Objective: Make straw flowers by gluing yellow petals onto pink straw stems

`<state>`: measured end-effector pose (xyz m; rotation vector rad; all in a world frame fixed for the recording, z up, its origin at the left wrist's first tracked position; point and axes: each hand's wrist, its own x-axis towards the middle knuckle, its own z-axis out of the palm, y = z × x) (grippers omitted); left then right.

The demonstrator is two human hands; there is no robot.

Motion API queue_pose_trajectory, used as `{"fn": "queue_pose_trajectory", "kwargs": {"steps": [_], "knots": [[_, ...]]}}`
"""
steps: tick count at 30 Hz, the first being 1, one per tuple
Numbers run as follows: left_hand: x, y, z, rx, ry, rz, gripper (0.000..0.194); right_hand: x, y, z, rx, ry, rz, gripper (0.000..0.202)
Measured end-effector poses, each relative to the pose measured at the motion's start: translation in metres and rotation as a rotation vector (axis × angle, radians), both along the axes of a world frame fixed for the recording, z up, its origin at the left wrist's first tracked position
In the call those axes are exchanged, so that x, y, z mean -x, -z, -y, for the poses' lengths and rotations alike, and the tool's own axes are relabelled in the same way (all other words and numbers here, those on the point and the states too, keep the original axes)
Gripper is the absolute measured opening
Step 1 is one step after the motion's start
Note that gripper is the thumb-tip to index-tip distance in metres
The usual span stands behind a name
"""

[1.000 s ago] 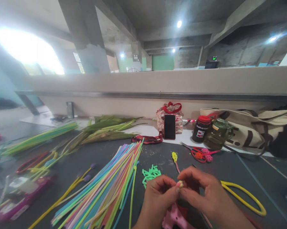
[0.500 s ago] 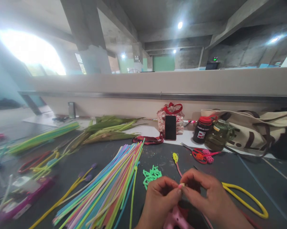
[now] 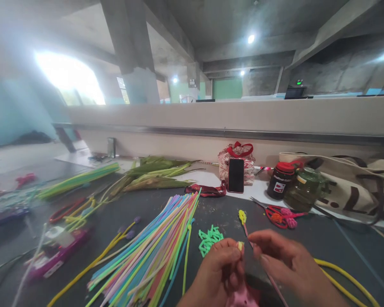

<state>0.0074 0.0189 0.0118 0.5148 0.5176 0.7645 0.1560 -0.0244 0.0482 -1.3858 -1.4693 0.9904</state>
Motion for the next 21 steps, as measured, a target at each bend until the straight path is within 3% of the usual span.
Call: {"fn": "queue_pose_trajectory", "kwargs": {"steps": [4, 12, 16, 21], "knots": [[-0.003, 0.005, 0.001, -0.062, -0.019, -0.059, 0.029, 0.004, 0.004, -0.001, -0.002, -0.016, 0.028, 0.019], [-0.007, -0.004, 0.009, -0.299, -0.044, -0.325, 0.030, 0.011, -0.015, 0.002, 0.060, 0.044, 0.109, 0.013], [-0.005, -0.010, 0.010, -0.268, 0.023, -0.311, 0.028, 0.009, -0.011, -0.001, 0.039, 0.096, 0.173, 0.015], [-0.005, -0.006, 0.006, -0.181, 0.084, -0.245, 0.022, 0.004, -0.005, -0.006, 0.023, 0.088, 0.168, 0.015]]}}
